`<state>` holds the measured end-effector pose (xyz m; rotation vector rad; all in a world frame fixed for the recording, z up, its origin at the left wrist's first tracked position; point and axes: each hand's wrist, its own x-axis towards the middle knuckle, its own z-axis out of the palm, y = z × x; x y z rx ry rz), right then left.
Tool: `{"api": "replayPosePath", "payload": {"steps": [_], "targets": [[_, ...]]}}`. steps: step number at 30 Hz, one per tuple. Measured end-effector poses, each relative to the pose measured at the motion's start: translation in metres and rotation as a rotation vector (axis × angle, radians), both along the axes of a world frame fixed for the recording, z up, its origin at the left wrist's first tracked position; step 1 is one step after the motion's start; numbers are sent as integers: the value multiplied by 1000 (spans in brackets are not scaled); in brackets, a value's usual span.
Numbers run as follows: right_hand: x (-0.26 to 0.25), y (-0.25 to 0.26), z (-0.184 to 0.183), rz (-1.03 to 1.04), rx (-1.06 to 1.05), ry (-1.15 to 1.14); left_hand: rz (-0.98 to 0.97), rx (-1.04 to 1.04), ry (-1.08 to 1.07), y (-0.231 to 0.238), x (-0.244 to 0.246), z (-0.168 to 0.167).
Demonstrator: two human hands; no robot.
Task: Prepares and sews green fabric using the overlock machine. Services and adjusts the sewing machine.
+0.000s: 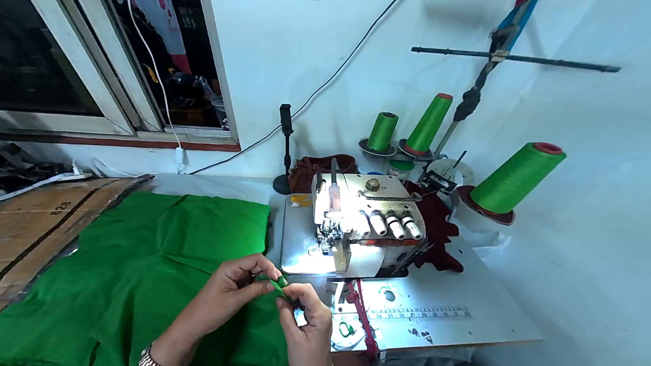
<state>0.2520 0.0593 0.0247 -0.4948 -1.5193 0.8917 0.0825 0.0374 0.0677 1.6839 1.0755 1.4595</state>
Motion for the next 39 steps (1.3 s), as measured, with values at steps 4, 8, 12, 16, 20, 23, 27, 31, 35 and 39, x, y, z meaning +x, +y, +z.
{"api": "replayPosePath", "payload": {"steps": [4,8,12,16,20,23,27,31,35,39], "targets": [[0,2,0,12,-23,15,3,-3,84,-1,-4,-1],[0,2,0,29,-31,18,8,1,103,-1,-6,-2],[0,2,0,39,-33,17,58,-8,70,-1,-3,-1],[4,2,-10,131,-46,-23,103,13,40,0,-3,0],[18,-2,-30,277,-125,-148,145,102,65,1,-13,13],[31,-4,-35,297,-112,-225,222,172,82,-2,-24,31],[46,-7,-41,284,-104,-288,316,217,37,-12,-39,46],[56,-13,-46,249,-132,-315,375,208,-5,-21,-49,48],[60,-16,-52,182,-157,-259,396,190,-36,-27,-55,42],[64,-19,-51,163,-287,-163,435,169,-71,-33,-61,37]]}}
